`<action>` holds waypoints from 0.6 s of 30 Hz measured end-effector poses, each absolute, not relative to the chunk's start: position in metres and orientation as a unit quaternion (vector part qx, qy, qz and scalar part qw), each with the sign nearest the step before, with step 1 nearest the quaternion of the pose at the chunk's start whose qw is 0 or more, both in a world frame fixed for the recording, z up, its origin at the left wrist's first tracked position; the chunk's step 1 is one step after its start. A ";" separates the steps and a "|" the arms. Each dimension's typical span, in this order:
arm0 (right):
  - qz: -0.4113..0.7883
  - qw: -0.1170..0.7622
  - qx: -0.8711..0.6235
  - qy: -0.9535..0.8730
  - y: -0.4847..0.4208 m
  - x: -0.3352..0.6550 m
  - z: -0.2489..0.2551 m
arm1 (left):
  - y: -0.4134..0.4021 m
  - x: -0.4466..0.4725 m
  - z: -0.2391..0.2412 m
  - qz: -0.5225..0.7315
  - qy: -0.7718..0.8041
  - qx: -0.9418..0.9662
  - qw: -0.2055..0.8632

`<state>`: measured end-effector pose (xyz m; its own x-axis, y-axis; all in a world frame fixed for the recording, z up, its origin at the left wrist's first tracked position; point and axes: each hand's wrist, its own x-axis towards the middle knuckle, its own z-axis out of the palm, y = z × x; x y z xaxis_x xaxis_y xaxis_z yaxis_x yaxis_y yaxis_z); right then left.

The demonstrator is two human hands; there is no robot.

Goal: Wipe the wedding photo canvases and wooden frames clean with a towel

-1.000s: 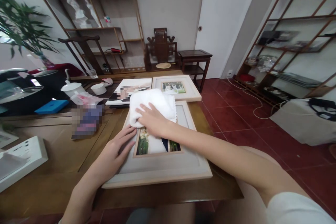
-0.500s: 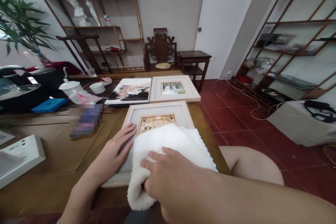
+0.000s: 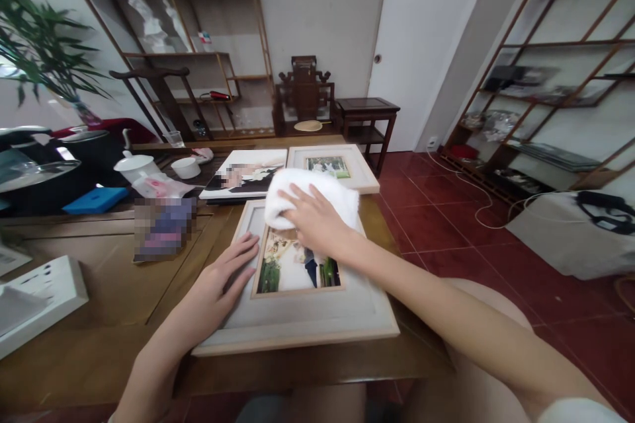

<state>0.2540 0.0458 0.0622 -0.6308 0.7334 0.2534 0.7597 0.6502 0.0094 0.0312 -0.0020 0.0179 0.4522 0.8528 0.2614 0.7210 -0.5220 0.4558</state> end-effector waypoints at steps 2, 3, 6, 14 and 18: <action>-0.081 0.122 -0.392 -0.908 0.060 0.243 0.062 | -0.002 0.031 0.018 0.239 0.464 0.841 0.142; -0.083 0.111 -0.374 -0.917 0.064 0.237 0.061 | -0.002 0.031 0.018 0.243 0.463 0.841 0.141; -0.072 0.060 -0.353 -0.931 0.065 0.224 0.055 | -0.003 0.031 0.017 0.249 0.467 0.837 0.138; -0.055 0.031 -0.437 -0.897 0.042 0.271 0.064 | -0.004 0.031 0.019 0.240 0.470 0.836 0.151; -0.065 0.007 -0.489 -0.870 0.034 0.314 0.071 | -0.004 0.031 0.019 0.238 0.474 0.834 0.152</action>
<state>0.3140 0.0339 0.0711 -0.5210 0.8502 0.0763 0.8520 0.5125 0.1067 0.0306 -0.0038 0.0186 0.4378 0.8625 0.2536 0.7182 -0.5053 0.4784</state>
